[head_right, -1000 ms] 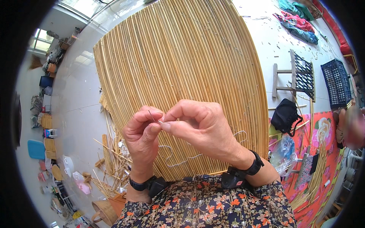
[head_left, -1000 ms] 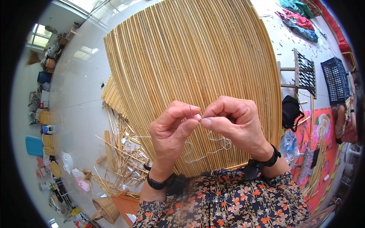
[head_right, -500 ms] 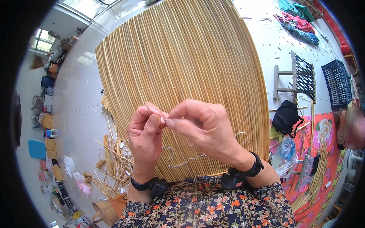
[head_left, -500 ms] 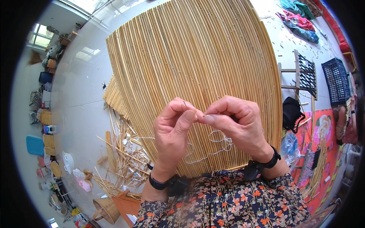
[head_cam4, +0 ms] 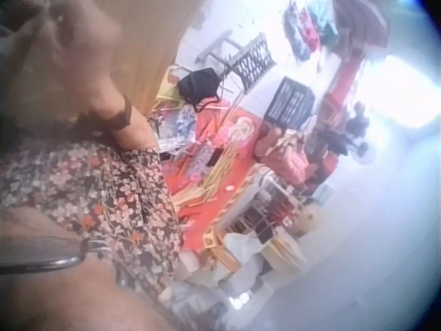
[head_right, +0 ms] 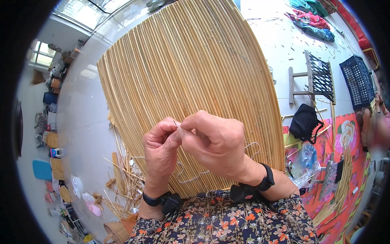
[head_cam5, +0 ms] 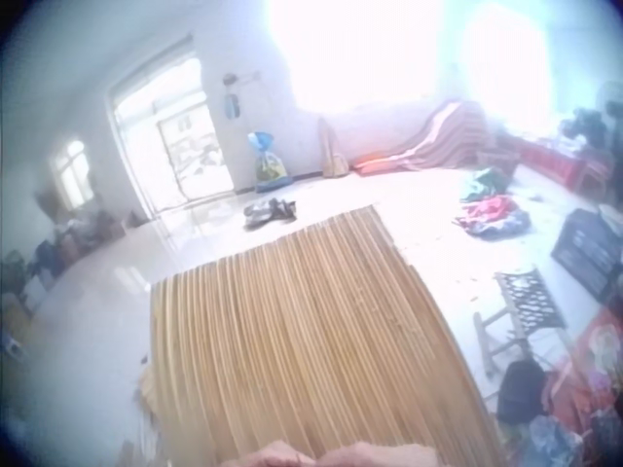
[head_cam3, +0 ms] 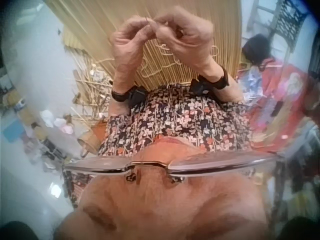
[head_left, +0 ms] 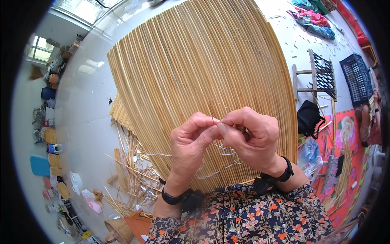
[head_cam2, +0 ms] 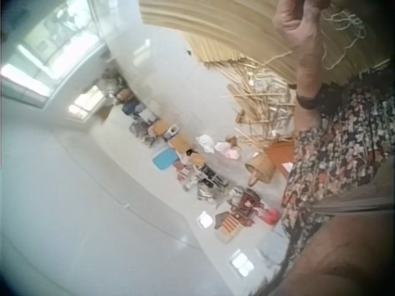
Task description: The person sits on the floor and weaves a bamboo mat by hand. They thread a white string through the bamboo strips using a needle, pull the thread tight, and continue stitching along the edge of the mat.
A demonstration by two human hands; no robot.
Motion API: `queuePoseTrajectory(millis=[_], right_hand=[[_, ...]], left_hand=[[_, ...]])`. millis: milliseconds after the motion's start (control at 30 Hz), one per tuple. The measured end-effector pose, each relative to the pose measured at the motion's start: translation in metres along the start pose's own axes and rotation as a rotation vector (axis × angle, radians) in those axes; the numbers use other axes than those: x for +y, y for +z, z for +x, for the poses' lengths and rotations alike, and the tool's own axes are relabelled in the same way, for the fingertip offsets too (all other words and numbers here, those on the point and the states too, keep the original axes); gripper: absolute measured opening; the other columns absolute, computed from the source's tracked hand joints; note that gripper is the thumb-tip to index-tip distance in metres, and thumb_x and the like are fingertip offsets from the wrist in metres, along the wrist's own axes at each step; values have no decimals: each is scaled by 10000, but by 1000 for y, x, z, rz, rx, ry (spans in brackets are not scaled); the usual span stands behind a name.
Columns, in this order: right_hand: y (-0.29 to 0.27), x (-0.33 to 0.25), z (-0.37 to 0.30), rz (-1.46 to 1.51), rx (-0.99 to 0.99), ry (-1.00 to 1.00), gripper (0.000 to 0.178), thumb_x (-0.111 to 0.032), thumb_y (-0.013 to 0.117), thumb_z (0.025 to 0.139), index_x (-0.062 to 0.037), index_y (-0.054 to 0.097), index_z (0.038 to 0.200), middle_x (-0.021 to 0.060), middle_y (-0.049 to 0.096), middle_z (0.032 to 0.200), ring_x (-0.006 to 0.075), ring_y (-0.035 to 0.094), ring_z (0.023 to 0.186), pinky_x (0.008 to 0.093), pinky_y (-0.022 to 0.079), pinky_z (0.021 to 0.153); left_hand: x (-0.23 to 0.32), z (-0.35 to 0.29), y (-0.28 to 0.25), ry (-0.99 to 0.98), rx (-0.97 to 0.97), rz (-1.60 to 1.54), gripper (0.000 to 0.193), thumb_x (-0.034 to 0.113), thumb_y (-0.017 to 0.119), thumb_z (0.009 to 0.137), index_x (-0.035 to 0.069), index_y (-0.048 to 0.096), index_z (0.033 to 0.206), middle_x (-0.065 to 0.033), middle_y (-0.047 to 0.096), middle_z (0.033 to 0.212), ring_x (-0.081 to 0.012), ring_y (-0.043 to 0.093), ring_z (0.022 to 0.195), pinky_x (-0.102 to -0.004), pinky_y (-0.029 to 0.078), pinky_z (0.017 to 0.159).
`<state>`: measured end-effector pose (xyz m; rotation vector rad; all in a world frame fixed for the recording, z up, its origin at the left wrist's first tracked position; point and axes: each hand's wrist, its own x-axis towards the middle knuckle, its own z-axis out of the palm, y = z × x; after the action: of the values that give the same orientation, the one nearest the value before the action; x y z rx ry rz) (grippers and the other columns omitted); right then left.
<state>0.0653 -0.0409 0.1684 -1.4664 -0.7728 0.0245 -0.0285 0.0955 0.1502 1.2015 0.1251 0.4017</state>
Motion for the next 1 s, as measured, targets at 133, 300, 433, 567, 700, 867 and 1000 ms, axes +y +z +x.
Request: queuePoseTrajectory(millis=[133, 300, 433, 567, 700, 867, 1000], right_hand=[[-3, 0, 2, -47, -2, -16, 82, 22, 728, 821, -35, 687, 864, 59, 630, 645, 109, 611, 521, 264, 464, 472], [-3, -2, 3, -95, 1, -48, 95, 18, 737, 801, -42, 684, 851, 60, 626, 655, 137, 615, 522, 277, 470, 473], [-4, -2, 4, -132, -10, -82, 100, 12, 745, 785, -45, 683, 839, 58, 628, 667, 159, 619, 526, 291, 472, 471], [-4, -1, 4, -143, -10, -104, 99, 3, 750, 783, -48, 679, 829, 57, 612, 652, 160, 614, 520, 297, 465, 465], [-2, 1, 3, -129, 6, -90, 99, -7, 753, 784, -54, 675, 822, 55, 599, 632, 155, 602, 506, 293, 455, 458], [-6, 0, 5, -147, -38, -104, 99, 23, 769, 818, -33, 689, 824, 31, 664, 674, 45, 585, 537, 220, 455, 477], [-3, -1, 5, -133, -14, -67, 96, -13, 747, 792, -57, 663, 808, 52, 584, 613, 151, 586, 492, 293, 443, 450]], left_hand=[[-2, 1, 0, 7, -1, 17, 137, -31, 691, 956, -20, 720, 1090, -55, 672, 1014, -138, 671, 960, -273, 598, 835], [-2, 2, 1, 13, -8, 20, 140, -39, 694, 952, -16, 722, 1087, -52, 672, 1018, -130, 665, 957, -262, 592, 830], [-2, 2, 1, 24, -5, 33, 142, -39, 695, 951, -12, 724, 1087, -50, 671, 1016, -124, 662, 956, -256, 590, 821], [0, 3, 0, 11, -19, 46, 143, -41, 698, 948, -11, 723, 1086, -47, 667, 1014, -120, 660, 955, -253, 589, 816], [0, 3, -2, 10, -22, 70, 145, -47, 703, 942, -11, 723, 1082, -44, 663, 1010, -118, 658, 951, -249, 586, 810], [0, 3, -2, 11, -15, 81, 147, -58, 706, 936, -12, 723, 1074, -43, 659, 997, -114, 654, 939, -241, 580, 801], [2, 3, -2, 13, -26, 119, 146, -62, 707, 934, -17, 720, 1072, -44, 658, 995, -111, 649, 932, -235, 572, 795]])
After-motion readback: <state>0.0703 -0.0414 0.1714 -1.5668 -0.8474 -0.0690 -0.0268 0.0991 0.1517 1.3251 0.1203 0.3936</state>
